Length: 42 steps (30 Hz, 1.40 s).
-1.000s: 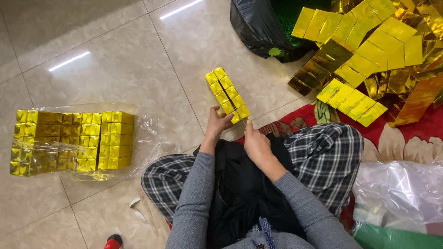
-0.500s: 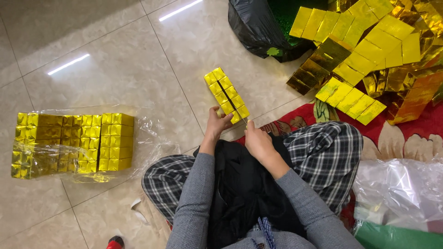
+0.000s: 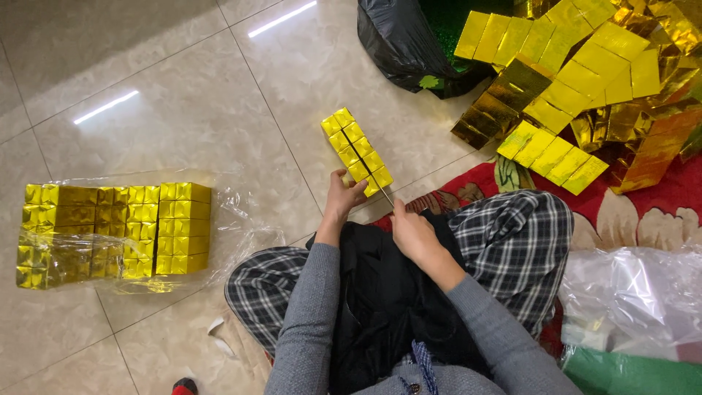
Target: Cutting stacks of gold-colored foil blocks using a knife
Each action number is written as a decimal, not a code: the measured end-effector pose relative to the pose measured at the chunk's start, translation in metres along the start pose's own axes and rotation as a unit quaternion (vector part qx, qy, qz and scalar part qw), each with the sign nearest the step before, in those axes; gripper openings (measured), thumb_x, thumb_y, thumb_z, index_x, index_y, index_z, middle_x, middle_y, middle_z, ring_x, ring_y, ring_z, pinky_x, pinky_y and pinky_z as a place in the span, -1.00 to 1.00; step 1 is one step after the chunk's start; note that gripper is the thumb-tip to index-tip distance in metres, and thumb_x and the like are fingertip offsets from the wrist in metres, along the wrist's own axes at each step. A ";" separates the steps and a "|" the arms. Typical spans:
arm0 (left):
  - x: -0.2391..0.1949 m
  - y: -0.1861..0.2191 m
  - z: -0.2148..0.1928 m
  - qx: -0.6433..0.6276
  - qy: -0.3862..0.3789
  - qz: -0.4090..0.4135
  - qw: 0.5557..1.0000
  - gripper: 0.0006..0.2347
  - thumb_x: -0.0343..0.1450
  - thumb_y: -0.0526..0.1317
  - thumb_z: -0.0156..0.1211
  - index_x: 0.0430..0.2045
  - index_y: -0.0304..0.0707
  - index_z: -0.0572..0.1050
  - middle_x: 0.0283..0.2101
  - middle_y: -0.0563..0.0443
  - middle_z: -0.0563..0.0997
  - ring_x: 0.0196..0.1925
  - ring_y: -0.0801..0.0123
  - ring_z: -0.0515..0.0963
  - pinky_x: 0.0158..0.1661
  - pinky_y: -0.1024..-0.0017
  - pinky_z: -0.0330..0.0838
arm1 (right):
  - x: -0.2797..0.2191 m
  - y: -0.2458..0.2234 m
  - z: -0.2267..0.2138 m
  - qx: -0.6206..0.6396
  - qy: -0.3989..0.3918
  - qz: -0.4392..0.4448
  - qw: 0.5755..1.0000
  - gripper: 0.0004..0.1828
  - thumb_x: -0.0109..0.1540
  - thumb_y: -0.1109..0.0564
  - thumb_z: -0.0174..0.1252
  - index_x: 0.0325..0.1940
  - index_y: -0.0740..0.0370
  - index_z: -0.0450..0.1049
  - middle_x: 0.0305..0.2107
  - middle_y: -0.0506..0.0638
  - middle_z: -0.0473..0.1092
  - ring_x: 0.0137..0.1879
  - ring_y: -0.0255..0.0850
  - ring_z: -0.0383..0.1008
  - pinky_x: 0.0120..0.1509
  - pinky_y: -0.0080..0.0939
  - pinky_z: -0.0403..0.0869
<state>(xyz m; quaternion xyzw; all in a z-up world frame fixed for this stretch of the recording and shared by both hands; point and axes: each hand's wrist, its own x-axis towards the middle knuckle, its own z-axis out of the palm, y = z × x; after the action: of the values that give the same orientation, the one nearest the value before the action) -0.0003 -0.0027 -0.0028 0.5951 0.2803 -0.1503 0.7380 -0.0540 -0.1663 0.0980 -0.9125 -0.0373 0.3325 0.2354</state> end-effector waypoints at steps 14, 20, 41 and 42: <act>-0.009 0.009 0.003 0.005 -0.002 -0.004 1.000 -0.29 0.31 -0.28 0.38 0.26 -0.42 0.00 -0.04 -0.52 0.35 -0.08 -0.12 0.55 -0.23 0.03 0.63 | 0.090 0.043 0.064 0.016 0.071 -0.045 0.996 -0.76 0.30 0.18 -0.16 -0.19 0.46 0.31 -0.44 0.41 0.44 -0.24 0.31 0.52 -0.23 0.20 0.50; -0.035 0.060 -0.009 0.236 0.015 0.107 0.966 -0.34 0.31 -0.24 0.30 0.24 -0.49 0.06 0.14 -0.64 0.27 0.18 -0.32 0.34 0.04 -0.05 0.37 | 0.068 0.035 0.035 0.041 0.058 -0.009 0.997 -0.66 0.31 0.07 -0.14 -0.13 0.45 0.36 -0.31 0.48 0.44 -0.10 0.38 0.49 -0.09 0.30 0.47; 0.097 0.021 0.004 0.719 0.172 0.307 0.599 -0.23 0.04 0.37 0.29 -0.05 -0.19 0.31 -0.32 -0.08 0.40 -0.32 -0.05 0.56 -0.35 0.03 0.48 | -0.001 0.117 -0.043 0.201 0.081 0.020 0.976 -0.68 0.24 -0.04 0.10 0.01 0.09 0.50 -0.60 0.09 0.51 -0.38 -0.01 0.53 -0.26 -0.07 0.45; 0.080 0.028 0.009 0.680 0.218 0.222 0.664 -0.19 0.03 0.43 0.29 -0.09 -0.24 0.28 -0.29 -0.10 0.39 -0.27 -0.09 0.57 -0.37 0.02 0.55 | 0.000 0.112 -0.042 0.207 0.085 0.014 0.975 -0.65 0.23 -0.05 0.11 0.06 0.07 0.48 -0.60 0.08 0.51 -0.39 -0.04 0.53 -0.27 -0.06 0.45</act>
<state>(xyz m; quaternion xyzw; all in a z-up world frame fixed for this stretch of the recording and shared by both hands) 0.0811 0.0045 -0.0267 0.9919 0.1128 0.0029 0.0576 -0.0375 -0.2828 0.0750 -0.8695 0.0657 0.2571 0.4166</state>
